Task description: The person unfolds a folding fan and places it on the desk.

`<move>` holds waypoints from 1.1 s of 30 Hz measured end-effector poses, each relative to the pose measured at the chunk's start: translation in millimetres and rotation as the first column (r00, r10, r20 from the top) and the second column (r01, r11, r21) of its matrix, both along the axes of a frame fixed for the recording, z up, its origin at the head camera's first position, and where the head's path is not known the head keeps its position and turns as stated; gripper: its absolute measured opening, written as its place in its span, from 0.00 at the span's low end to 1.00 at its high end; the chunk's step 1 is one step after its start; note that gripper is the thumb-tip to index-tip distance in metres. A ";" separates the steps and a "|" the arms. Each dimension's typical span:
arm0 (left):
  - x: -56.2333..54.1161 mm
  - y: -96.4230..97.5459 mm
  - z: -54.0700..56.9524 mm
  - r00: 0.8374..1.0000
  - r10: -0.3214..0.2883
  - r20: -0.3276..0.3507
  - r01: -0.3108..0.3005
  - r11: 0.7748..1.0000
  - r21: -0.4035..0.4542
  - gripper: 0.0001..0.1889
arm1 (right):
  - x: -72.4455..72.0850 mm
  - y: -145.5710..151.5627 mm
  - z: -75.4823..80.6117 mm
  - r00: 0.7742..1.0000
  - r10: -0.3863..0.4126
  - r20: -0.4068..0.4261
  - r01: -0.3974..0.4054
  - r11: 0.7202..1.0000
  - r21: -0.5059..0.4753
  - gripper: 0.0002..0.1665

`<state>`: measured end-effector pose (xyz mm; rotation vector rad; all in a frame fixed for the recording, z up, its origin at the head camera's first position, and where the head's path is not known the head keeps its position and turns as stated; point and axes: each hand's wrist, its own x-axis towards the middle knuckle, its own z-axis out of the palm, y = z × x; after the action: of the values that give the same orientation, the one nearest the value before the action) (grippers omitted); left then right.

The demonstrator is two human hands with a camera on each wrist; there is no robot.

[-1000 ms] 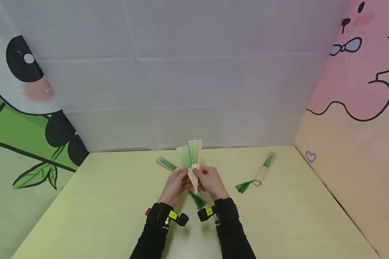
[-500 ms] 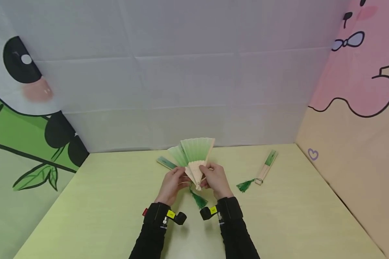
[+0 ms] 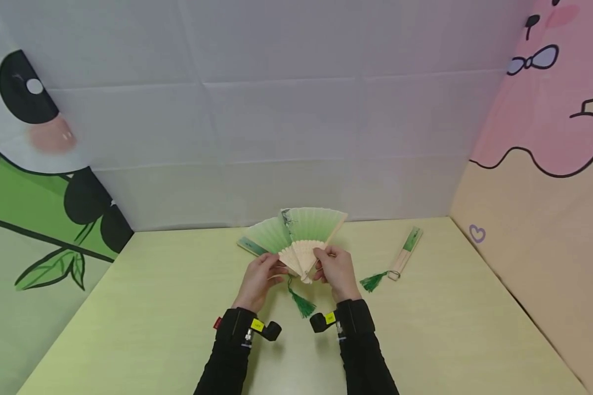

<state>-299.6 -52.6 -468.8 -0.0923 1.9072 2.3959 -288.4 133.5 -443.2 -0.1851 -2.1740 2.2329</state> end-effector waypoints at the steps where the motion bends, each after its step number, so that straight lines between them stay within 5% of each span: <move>1: 0.0 -0.3 0.3 1.000 0.002 0.000 -0.002 1.000 -0.001 0.10 | -0.3 0.9 -0.1 1.000 -0.011 -0.004 0.011 1.000 -0.006 0.17; 16: 1.0 -3.9 2.6 0.998 0.009 -0.062 -0.005 0.998 0.061 0.10 | -0.8 8.3 -0.4 0.990 -0.119 -0.081 0.106 0.984 -0.144 0.17; 25: 5.8 -4.0 -5.6 0.997 0.032 -0.070 -0.024 0.994 0.111 0.12 | 3.8 9.9 -3.6 0.981 -0.189 -0.050 0.166 0.941 -0.297 0.17; 33: 2.8 0.2 0.9 0.994 0.063 -0.089 -0.056 0.995 0.084 0.13 | 0.1 13.0 3.0 0.974 -0.226 0.004 0.209 0.896 -0.393 0.13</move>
<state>-296.8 -52.4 -468.0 -0.0357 1.8666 2.5560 -288.3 146.5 -440.2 -0.3632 -1.5689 2.4799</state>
